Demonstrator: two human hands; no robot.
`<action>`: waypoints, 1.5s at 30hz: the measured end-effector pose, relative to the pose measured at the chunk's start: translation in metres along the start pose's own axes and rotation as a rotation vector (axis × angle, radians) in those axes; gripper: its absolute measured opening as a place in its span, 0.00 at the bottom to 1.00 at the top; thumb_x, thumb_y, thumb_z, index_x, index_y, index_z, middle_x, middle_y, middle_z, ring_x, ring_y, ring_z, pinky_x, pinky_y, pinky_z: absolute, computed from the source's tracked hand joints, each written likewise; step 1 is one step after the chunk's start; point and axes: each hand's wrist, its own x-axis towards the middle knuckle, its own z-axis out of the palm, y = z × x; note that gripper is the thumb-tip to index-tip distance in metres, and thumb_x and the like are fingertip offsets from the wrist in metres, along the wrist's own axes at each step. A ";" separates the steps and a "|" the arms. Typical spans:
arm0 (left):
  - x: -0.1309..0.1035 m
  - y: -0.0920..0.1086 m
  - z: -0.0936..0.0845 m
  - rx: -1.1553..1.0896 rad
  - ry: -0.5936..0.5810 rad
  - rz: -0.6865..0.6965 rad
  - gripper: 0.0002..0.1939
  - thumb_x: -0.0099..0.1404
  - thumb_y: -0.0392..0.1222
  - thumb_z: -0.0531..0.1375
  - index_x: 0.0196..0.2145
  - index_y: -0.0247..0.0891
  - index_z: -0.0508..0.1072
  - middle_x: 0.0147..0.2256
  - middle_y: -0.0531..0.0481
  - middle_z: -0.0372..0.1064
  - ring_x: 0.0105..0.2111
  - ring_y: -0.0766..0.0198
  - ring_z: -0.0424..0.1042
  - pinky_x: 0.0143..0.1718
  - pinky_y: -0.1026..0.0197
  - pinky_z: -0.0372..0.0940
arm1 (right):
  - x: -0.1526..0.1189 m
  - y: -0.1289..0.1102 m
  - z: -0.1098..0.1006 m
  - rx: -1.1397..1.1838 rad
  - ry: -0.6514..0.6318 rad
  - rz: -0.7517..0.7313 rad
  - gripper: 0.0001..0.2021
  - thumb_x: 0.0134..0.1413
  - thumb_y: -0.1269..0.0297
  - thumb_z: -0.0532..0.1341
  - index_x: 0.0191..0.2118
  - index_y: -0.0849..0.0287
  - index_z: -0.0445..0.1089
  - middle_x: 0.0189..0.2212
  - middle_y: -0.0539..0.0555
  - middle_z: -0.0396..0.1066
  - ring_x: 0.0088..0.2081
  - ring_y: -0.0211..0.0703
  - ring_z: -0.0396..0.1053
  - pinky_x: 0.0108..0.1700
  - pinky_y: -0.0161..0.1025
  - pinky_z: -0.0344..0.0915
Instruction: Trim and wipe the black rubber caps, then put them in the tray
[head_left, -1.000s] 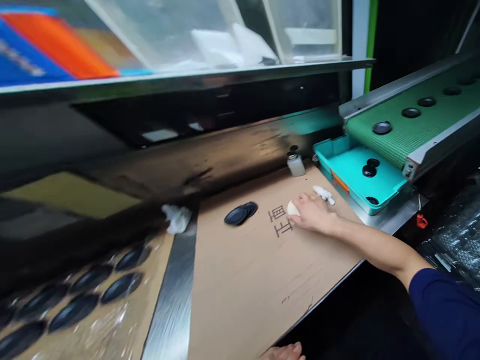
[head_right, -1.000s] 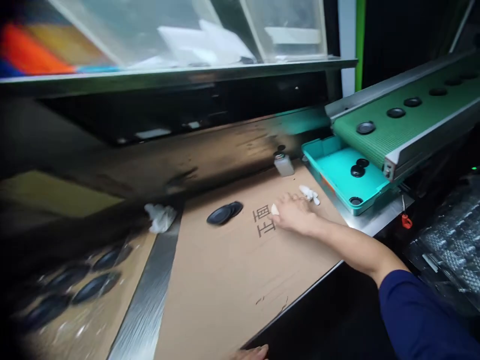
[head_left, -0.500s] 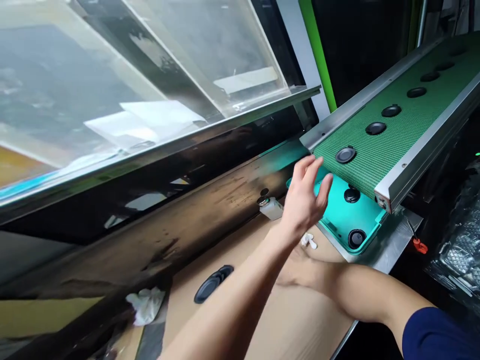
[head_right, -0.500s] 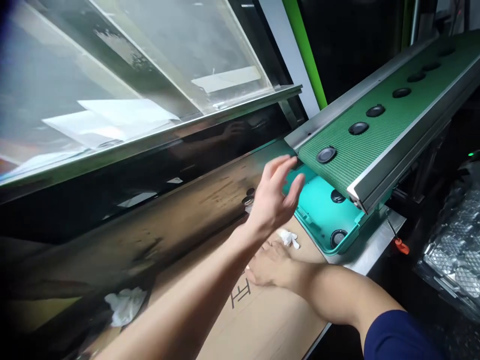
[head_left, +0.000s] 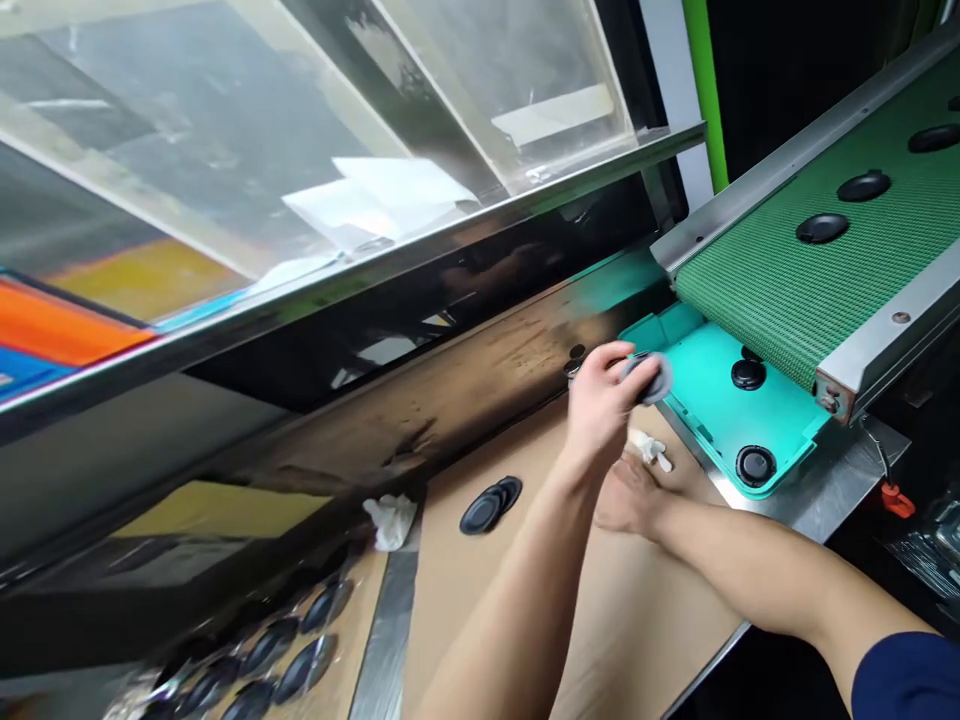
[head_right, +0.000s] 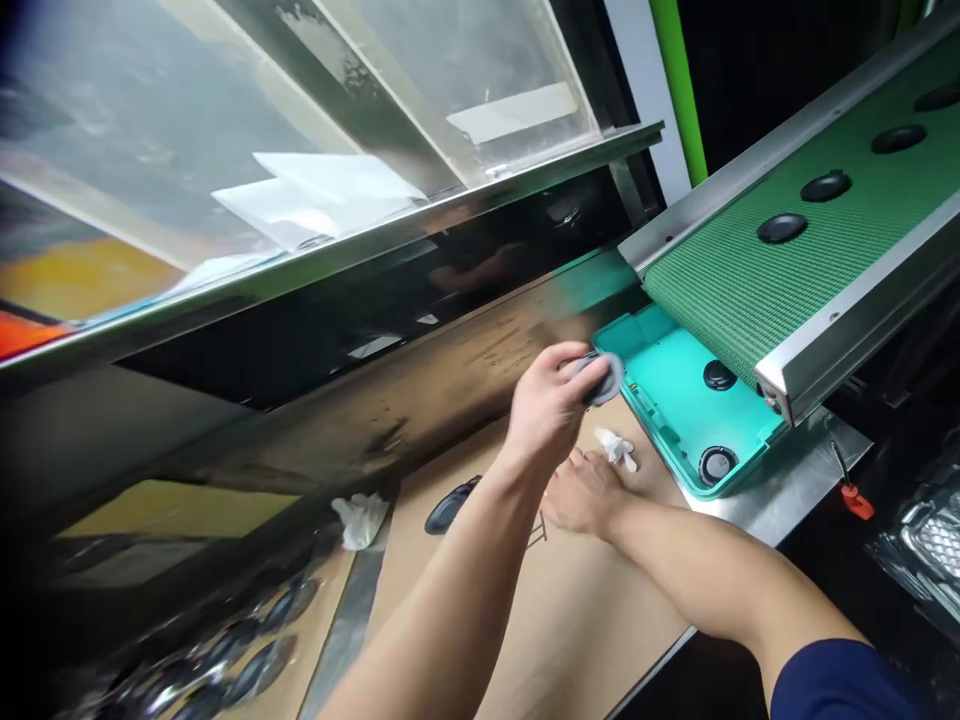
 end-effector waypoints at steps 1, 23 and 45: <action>-0.014 -0.011 -0.031 -0.089 0.088 -0.057 0.26 0.51 0.44 0.77 0.45 0.38 0.73 0.33 0.53 0.75 0.29 0.69 0.74 0.31 0.68 0.68 | 0.000 -0.001 0.000 -0.037 0.000 0.006 0.17 0.67 0.58 0.55 0.51 0.63 0.73 0.50 0.67 0.73 0.53 0.62 0.66 0.51 0.55 0.65; -0.114 -0.093 -0.169 -0.832 0.220 -0.340 0.25 0.75 0.56 0.50 0.46 0.33 0.77 0.50 0.34 0.77 0.55 0.49 0.75 0.59 0.45 0.70 | -0.016 -0.054 0.002 -0.023 0.095 -0.172 0.22 0.70 0.55 0.56 0.63 0.56 0.71 0.59 0.61 0.68 0.54 0.54 0.64 0.57 0.50 0.66; -0.109 -0.086 -0.162 -0.911 0.357 -0.402 0.20 0.78 0.41 0.46 0.48 0.33 0.76 0.45 0.40 0.79 0.48 0.58 0.78 0.56 0.51 0.72 | 0.007 -0.017 -0.002 0.046 0.250 0.164 0.20 0.66 0.56 0.61 0.59 0.57 0.72 0.50 0.62 0.71 0.53 0.54 0.68 0.57 0.49 0.65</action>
